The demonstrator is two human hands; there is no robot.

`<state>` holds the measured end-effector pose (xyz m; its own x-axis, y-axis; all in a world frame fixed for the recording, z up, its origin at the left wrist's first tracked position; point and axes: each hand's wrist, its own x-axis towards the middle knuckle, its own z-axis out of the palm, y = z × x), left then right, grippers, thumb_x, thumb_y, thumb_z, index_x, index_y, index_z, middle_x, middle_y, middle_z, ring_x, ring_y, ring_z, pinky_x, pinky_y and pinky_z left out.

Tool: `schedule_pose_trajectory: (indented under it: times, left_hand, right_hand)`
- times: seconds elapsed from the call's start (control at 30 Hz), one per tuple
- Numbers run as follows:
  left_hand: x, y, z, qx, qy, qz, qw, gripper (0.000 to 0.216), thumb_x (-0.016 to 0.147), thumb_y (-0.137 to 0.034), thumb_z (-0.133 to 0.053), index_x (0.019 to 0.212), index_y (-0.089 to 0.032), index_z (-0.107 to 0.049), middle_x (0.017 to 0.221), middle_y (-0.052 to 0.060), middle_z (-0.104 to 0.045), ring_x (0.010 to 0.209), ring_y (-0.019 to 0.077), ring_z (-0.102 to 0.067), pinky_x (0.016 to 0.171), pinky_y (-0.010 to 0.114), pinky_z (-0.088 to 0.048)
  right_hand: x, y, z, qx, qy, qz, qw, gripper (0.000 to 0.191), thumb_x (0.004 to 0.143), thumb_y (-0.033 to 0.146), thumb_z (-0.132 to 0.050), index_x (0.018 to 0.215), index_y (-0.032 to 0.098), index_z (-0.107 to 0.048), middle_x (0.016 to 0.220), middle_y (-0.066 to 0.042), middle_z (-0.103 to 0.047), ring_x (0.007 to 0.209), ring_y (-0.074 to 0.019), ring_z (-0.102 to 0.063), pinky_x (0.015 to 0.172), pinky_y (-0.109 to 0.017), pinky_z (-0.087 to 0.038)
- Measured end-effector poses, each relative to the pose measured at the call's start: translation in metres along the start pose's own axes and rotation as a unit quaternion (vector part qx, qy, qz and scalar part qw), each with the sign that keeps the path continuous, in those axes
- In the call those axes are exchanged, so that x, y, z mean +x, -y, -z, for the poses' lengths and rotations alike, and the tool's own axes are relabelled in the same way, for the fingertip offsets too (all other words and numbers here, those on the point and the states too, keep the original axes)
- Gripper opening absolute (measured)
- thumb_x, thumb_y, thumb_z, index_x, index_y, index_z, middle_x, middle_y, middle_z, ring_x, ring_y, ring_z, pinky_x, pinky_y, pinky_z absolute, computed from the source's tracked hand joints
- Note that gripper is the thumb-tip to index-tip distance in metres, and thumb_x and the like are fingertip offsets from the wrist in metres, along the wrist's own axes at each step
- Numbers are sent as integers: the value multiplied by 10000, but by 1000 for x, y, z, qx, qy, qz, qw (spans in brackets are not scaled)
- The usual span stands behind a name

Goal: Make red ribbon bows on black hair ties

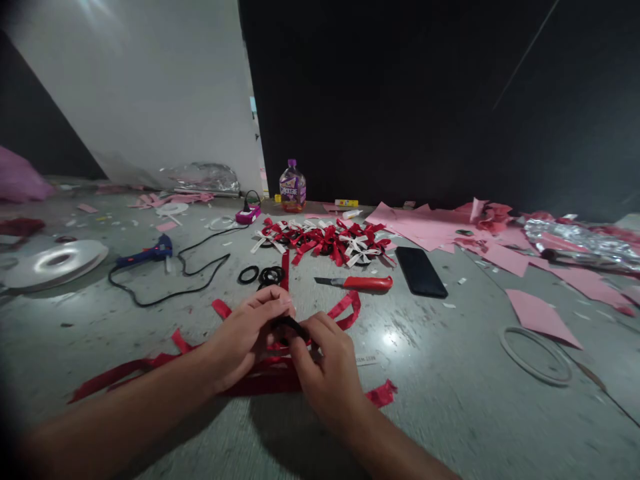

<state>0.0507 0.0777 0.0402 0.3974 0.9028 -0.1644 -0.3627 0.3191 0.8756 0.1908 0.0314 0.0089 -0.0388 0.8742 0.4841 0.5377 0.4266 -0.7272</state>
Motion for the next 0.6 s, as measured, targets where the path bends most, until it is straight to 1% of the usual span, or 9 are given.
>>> schedule_pose_trajectory:
  times: [0.17, 0.23, 0.33, 0.4, 0.5, 0.6]
  left_hand:
    - [-8, 2, 26, -26, 16, 9, 999, 149, 768, -245, -738, 729, -153, -628, 734, 4, -658, 548, 69, -568, 509, 163, -450]
    - [-10, 4, 36, -25, 20, -3, 999, 149, 763, -259, -757, 743, -150, -657, 776, 16, -675, 576, 87, -614, 551, 187, -489]
    - [-13, 7, 45, -17, 29, -42, 999, 150, 758, -280, -776, 757, -156, -692, 821, 9, -658, 615, 105, -655, 618, 222, -533]
    - [-15, 8, 49, -21, 32, -62, 997, 143, 768, -297, -772, 766, -168, -709, 838, 4, -639, 625, 107, -657, 631, 238, -548]
    - [-15, 9, 52, -33, 37, -68, 996, 121, 777, -294, -763, 764, -177, -736, 869, 9, -616, 654, 103, -640, 621, 245, -564]
    - [-13, 12, 55, -33, 37, -61, 997, 102, 764, -263, -769, 734, -167, -755, 893, 19, -589, 688, 95, -611, 600, 222, -561]
  right_hand:
    - [-1, -6, 1, 3, 23, -9, 1000, 180, 917, 172, -515, 806, 184, -657, 749, -11, -612, 691, -140, -549, 625, -265, -400]
    - [-1, -10, 1, -4, 24, -8, 1000, 190, 929, 185, -511, 821, 186, -666, 757, -15, -619, 697, -144, -559, 627, -271, -409]
    - [-2, -14, 0, -25, 20, 6, 999, 181, 941, 191, -513, 845, 185, -666, 759, -18, -621, 692, -148, -560, 620, -278, -415]
    - [-2, -15, 0, -57, 14, 47, 997, 143, 929, 171, -529, 868, 176, -658, 774, -29, -628, 714, -161, -556, 646, -300, -421]
    - [-4, -16, -1, -115, 1, 132, 985, 88, 883, 117, -563, 902, 156, -640, 798, -48, -639, 744, -184, -530, 690, -345, -410]
    - [-5, -14, -2, -140, 3, 169, 976, 86, 851, 82, -579, 893, 144, -620, 782, -53, -628, 737, -189, -500, 683, -356, -390]
